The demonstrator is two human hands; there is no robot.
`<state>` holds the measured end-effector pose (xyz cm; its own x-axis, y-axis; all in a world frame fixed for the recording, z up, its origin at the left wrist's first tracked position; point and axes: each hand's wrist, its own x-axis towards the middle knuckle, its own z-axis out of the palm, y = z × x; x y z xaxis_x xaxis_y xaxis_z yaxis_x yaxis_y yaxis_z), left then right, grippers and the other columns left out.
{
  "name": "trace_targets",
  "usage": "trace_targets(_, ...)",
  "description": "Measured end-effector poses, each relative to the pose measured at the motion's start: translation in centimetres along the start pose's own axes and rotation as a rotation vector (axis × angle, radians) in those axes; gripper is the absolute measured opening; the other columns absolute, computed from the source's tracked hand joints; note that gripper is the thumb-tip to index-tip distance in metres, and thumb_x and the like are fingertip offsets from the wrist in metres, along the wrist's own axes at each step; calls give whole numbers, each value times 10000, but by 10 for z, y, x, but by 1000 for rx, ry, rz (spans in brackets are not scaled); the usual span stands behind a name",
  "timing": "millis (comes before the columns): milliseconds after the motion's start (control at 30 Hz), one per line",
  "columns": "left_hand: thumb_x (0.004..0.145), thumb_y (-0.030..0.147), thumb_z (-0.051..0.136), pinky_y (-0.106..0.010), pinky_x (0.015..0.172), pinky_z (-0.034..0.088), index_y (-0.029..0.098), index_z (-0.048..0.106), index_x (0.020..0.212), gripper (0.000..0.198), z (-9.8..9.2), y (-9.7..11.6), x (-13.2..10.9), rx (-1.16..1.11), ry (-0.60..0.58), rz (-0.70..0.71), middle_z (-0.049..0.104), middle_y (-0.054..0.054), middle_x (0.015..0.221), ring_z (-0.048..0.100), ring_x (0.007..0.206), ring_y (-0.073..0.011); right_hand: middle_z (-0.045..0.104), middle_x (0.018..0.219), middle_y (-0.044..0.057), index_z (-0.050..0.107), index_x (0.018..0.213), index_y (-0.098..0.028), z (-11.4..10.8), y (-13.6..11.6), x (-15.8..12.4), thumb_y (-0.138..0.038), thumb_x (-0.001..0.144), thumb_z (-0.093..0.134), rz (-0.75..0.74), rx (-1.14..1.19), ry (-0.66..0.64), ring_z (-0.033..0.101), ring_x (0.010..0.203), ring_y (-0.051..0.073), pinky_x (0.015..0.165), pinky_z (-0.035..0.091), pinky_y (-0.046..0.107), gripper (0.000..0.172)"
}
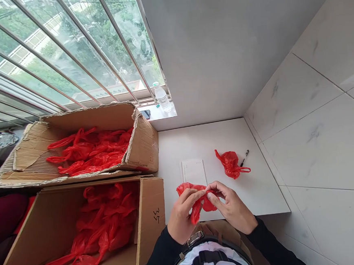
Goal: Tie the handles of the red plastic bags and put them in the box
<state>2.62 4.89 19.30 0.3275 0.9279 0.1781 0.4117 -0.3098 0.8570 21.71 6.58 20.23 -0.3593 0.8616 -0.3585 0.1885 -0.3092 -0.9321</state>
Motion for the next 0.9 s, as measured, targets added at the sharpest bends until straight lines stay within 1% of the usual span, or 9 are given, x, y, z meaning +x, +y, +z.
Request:
trace_targets(167, 950, 131, 534, -360, 900, 545, 269, 522, 1410, 481, -3, 1, -5, 2, 21, 1, 682, -108, 1163, 636, 1061, -212, 616, 996, 27, 583, 1033, -225, 4, 3, -1, -455, 980, 520, -47, -78, 124, 589, 948, 186, 848, 466, 305, 244)
trace_targets(300, 959, 127, 516, -429, 1065, 456, 284, 495, 1439, 505, -13, 2, -22, 51, 85, -22, 638, -97, 1304, 557, 1232, -225, 632, 991, 24, 605, 1026, -237, -7, 17, -5, -491, 950, 554, -11, -151, 203, 593, 954, 194, 859, 468, 300, 270)
trace_targets(367, 975, 144, 494, -422, 1080, 441, 282, 539, 1408, 457, -20, 1, -36, 60, 155, -119, 616, -97, 1343, 535, 1271, -225, 649, 1017, 32, 614, 1049, -239, -18, 28, -8, -527, 927, 569, 49, -140, 261, 610, 979, 210, 868, 491, 303, 316)
trace_targets(467, 998, 227, 481, -361, 966, 500, 255, 650, 1295, 343, -29, 2, -54, -20, 270, -334, 686, -99, 1211, 624, 1123, -210, 668, 1076, 46, 625, 1078, -251, -32, 40, -9, -581, 865, 618, 131, -128, 347, 626, 1068, 255, 862, 543, 307, 393)
trace_targets(533, 1008, 322, 464, -344, 873, 519, 218, 739, 1137, 321, -31, 4, -58, -124, 327, -472, 738, -98, 1059, 668, 984, -210, 665, 1136, 45, 610, 1095, -271, -31, 40, -7, -589, 850, 632, 132, -68, 345, 636, 1104, 267, 907, 565, 325, 402)
trace_targets(667, 978, 542, 432, -360, 815, 527, 138, 769, 881, 535, -21, 3, -46, -463, 454, -690, 750, -110, 822, 684, 822, -227, 605, 1252, 37, 522, 1121, -302, -6, 18, -2, -538, 940, 530, 73, 183, 187, 640, 1156, 265, 1069, 505, 423, 297)
trace_targets(733, 923, 647, 451, -352, 743, 542, 107, 739, 896, 612, -13, 0, -36, -744, 479, -768, 734, -122, 798, 681, 773, -227, 582, 1264, 39, 514, 1107, -301, 10, 6, 1, -519, 949, 524, 55, 214, 140, 616, 1202, 278, 1084, 496, 428, 270)
trace_targets(800, 863, 707, 492, -320, 633, 539, 94, 704, 943, 654, -4, -4, -28, -1035, 426, -840, 717, -132, 821, 672, 732, -218, 575, 1283, 42, 523, 1089, -297, 23, -2, 2, -504, 940, 545, 35, 190, 102, 586, 1245, 285, 1090, 492, 405, 255)
trace_targets(900, 783, 671, 628, -263, 533, 505, 92, 663, 969, 609, 5, -9, -22, -1250, 429, -885, 687, -110, 805, 633, 642, -172, 573, 1344, 56, 524, 1080, -290, 34, -6, 0, -482, 960, 514, 13, 130, -6, 530, 1309, 293, 1112, 468, 427, 227)
